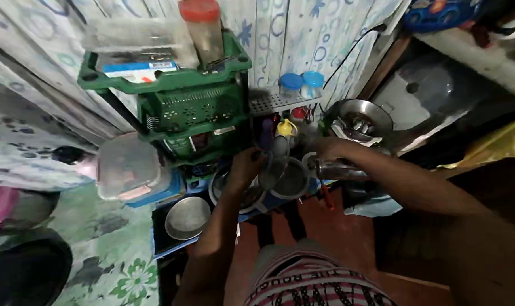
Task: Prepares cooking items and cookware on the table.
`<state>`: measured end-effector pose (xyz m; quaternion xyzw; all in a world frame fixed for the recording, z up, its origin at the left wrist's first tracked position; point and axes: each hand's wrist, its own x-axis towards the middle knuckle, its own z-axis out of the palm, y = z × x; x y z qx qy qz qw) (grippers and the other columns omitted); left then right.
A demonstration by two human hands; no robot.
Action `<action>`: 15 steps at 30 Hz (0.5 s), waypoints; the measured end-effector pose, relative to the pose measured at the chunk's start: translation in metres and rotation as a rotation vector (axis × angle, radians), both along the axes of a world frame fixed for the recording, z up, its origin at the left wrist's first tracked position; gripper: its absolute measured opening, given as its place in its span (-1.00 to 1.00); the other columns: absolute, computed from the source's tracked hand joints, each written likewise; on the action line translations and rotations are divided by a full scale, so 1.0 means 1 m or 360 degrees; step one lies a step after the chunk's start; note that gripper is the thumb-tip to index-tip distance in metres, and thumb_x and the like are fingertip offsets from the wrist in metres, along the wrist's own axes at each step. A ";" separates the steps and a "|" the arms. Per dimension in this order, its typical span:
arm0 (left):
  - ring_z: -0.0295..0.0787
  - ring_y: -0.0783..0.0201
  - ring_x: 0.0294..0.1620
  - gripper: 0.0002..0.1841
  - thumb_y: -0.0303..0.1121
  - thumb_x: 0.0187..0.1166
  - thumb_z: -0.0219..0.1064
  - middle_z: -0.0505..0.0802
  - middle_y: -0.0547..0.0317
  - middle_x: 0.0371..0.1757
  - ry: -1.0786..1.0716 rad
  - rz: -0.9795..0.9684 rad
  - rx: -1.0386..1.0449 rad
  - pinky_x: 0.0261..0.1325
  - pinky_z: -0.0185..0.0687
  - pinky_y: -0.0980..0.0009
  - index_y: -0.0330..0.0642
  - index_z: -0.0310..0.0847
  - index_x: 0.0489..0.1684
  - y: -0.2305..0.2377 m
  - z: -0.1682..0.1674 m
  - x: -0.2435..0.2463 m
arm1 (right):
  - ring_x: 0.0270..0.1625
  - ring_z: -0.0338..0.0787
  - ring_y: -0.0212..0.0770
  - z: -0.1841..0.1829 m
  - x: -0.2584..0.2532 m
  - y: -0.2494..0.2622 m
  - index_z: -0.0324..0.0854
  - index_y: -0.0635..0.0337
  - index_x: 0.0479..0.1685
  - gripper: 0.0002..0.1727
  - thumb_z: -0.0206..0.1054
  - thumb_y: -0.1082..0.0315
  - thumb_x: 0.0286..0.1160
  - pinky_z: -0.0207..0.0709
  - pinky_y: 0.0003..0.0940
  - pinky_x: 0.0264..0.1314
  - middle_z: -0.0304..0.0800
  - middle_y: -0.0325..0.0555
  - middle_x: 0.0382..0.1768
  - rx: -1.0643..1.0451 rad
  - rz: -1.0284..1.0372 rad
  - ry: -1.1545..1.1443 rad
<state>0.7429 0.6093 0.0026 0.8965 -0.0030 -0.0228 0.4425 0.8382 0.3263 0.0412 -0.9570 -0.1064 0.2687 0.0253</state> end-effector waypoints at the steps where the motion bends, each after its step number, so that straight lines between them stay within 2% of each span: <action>1: 0.86 0.00 -0.18 -0.66 -0.12 0.69 0.33 0.88 -0.07 -0.07 0.0014 0.0010 0.0008 -0.02 0.77 -0.12 -0.07 0.71 0.27 -0.002 -0.001 0.001 | 0.20 0.76 0.39 -0.008 0.004 -0.011 0.74 0.36 0.12 -0.46 0.52 0.00 0.48 0.49 0.52 0.29 0.78 0.38 0.09 0.0051 -0.0041 -0.0016; 3: 0.86 0.00 -0.19 -0.64 -0.09 0.68 0.33 0.88 -0.08 -0.07 0.0051 0.0036 0.0020 -0.03 0.78 -0.12 -0.05 0.70 0.30 -0.006 -0.002 0.003 | 0.14 0.78 0.37 -0.009 0.002 -0.029 0.74 0.42 0.00 -0.48 0.47 0.01 0.51 0.51 0.50 0.25 0.79 0.39 0.01 0.0115 -0.0122 0.0020; 5: 0.87 0.00 -0.22 -0.63 -0.09 0.68 0.33 0.89 -0.09 -0.06 0.0061 0.0035 0.0024 -0.06 0.79 -0.10 -0.08 0.69 0.31 -0.012 -0.001 0.005 | 0.05 0.77 0.30 0.003 -0.008 -0.043 0.72 0.48 -0.03 -0.52 0.41 0.09 0.61 0.53 0.40 0.23 0.78 0.39 -0.05 0.0278 -0.0207 0.0116; 7: 0.88 -0.03 -0.18 -0.61 -0.09 0.70 0.32 0.88 -0.13 -0.02 0.0069 0.0023 0.0032 -0.01 0.79 -0.12 -0.11 0.68 0.33 -0.018 0.001 0.008 | -0.17 0.74 0.12 0.001 -0.013 -0.063 0.71 0.45 -0.08 -0.57 0.36 0.11 0.67 0.59 0.21 0.05 0.76 0.26 -0.21 0.0455 -0.0300 0.0161; 9: 0.88 -0.04 -0.17 -0.61 -0.11 0.71 0.31 0.86 -0.16 0.00 0.0090 0.0012 0.0048 0.01 0.79 -0.12 -0.14 0.66 0.34 -0.024 0.003 0.011 | -0.31 0.63 -0.03 -0.006 -0.015 -0.081 0.71 0.40 -0.05 -0.61 0.33 0.13 0.70 0.56 0.06 -0.12 0.70 0.14 -0.30 0.0619 -0.0392 0.0175; 11: 0.87 -0.07 -0.14 -0.62 -0.11 0.71 0.30 0.86 -0.16 0.01 0.0082 -0.0020 0.0107 0.03 0.78 -0.14 -0.15 0.67 0.32 -0.031 -0.001 0.017 | -0.43 0.49 -0.23 -0.015 -0.021 -0.101 0.70 0.36 0.00 -0.68 0.31 0.20 0.71 0.47 -0.21 -0.30 0.60 -0.02 -0.38 0.0869 -0.0530 0.0190; 13: 0.85 -0.11 -0.06 -0.63 -0.15 0.69 0.34 0.85 -0.19 0.02 0.0076 -0.0041 0.0175 0.11 0.73 -0.18 -0.19 0.69 0.29 -0.041 -0.004 0.025 | -0.57 0.35 -0.45 -0.022 -0.029 -0.123 0.67 0.29 -0.07 -0.76 0.25 0.26 0.74 0.33 -0.49 -0.47 0.44 -0.28 -0.53 0.1147 -0.0635 0.0221; 15: 0.83 -0.15 0.07 -0.62 -0.21 0.66 0.37 0.85 -0.23 0.06 0.0143 -0.0041 0.0231 0.23 0.67 -0.20 -0.25 0.68 0.32 -0.057 -0.007 0.032 | -0.64 0.28 -0.54 -0.027 -0.039 -0.146 0.61 0.24 -0.20 -0.84 0.20 0.37 0.72 0.25 -0.62 -0.53 0.36 -0.41 -0.62 0.1417 -0.0714 0.0245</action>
